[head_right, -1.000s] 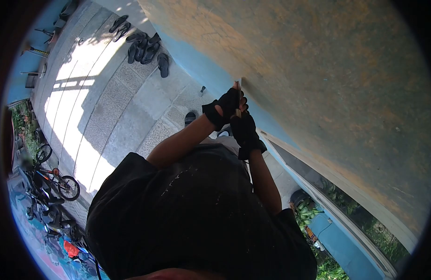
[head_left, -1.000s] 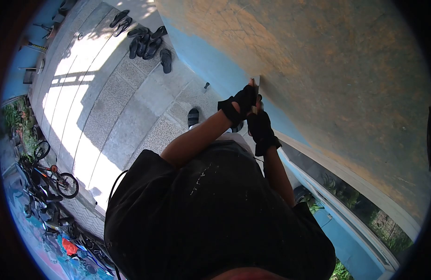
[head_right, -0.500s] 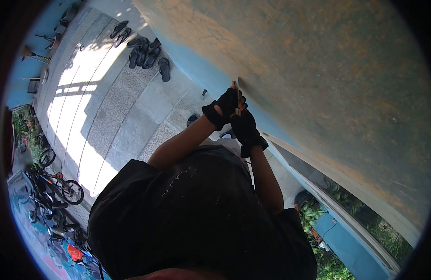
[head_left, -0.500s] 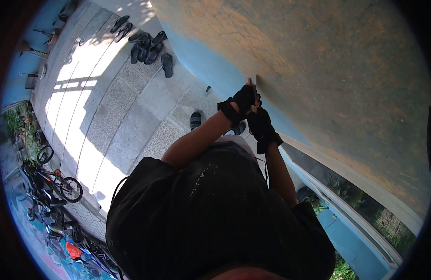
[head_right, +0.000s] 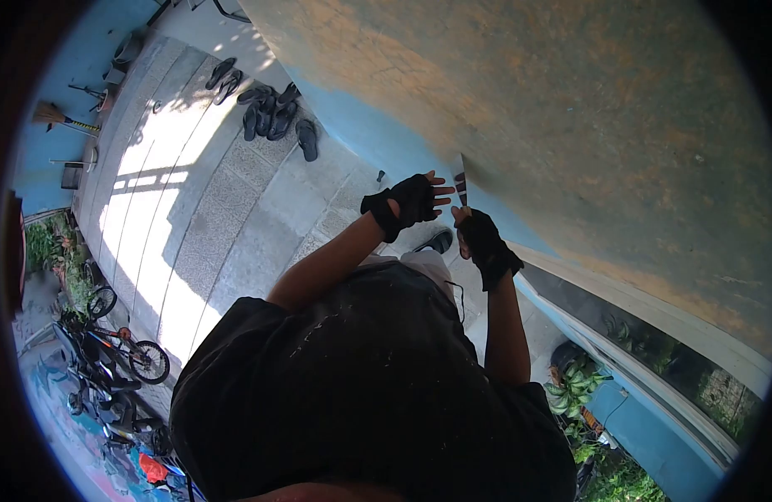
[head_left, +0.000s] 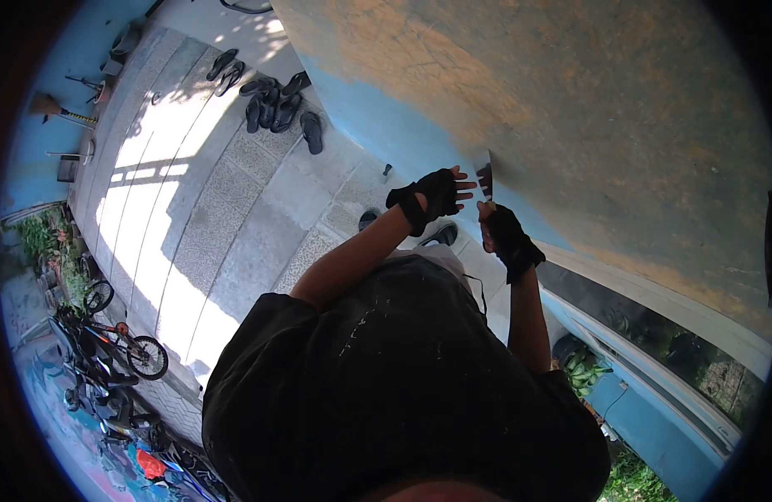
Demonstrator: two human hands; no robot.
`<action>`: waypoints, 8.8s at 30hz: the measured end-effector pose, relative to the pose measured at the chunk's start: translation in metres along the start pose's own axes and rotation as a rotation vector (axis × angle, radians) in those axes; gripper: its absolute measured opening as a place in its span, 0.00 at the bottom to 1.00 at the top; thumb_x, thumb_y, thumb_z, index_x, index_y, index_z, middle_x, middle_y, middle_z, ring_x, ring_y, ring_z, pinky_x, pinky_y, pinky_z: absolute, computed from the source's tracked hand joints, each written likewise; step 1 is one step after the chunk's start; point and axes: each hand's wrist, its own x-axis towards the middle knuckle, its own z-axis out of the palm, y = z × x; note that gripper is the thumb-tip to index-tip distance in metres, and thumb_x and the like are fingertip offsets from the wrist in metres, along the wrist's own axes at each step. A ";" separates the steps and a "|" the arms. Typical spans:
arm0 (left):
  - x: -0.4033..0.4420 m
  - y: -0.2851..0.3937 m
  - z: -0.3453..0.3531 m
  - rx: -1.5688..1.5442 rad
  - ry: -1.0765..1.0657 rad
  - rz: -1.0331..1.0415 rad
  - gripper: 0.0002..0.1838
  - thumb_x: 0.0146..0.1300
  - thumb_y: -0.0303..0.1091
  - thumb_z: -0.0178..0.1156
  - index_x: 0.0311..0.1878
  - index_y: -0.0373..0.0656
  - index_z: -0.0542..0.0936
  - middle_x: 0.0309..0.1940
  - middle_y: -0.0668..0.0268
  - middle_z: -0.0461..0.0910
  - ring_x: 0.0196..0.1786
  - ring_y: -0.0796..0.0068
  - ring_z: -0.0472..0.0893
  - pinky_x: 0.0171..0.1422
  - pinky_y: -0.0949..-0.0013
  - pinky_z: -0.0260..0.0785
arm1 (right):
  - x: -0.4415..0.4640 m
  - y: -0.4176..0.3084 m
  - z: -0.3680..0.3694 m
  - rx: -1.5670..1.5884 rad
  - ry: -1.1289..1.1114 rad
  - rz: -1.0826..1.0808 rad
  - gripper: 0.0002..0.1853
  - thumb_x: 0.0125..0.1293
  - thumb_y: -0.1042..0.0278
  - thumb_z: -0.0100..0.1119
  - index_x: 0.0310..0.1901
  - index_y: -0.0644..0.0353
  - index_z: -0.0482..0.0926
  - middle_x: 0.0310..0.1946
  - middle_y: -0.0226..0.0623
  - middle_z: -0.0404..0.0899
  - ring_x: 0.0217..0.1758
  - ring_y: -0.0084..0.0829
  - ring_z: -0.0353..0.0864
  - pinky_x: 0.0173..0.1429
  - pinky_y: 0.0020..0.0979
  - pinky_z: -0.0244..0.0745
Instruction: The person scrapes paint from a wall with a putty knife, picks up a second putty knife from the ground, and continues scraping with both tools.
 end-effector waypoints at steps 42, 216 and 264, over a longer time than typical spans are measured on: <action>-0.132 -0.229 -0.017 1.044 0.172 0.896 0.11 0.68 0.37 0.58 0.40 0.38 0.79 0.35 0.63 0.85 0.36 0.75 0.81 0.43 0.70 0.73 | -0.149 0.243 0.016 -0.438 0.279 -0.419 0.17 0.66 0.53 0.57 0.33 0.61 0.72 0.21 0.37 0.74 0.23 0.31 0.75 0.30 0.37 0.70; 0.059 -0.040 0.004 0.255 0.168 0.382 0.38 0.62 0.75 0.40 0.34 0.45 0.76 0.29 0.60 0.78 0.33 0.64 0.77 0.42 0.59 0.70 | 0.041 0.023 0.042 -0.318 0.283 -0.509 0.20 0.74 0.61 0.46 0.60 0.65 0.71 0.53 0.42 0.77 0.56 0.33 0.76 0.59 0.35 0.69; 0.074 -0.049 -0.023 1.120 0.126 1.075 0.21 0.54 0.50 0.52 0.41 0.41 0.73 0.30 0.65 0.74 0.42 0.61 0.75 0.72 0.51 0.48 | 0.035 0.016 0.037 -0.274 0.283 -0.490 0.20 0.73 0.62 0.49 0.62 0.64 0.69 0.46 0.34 0.77 0.39 0.17 0.73 0.43 0.22 0.70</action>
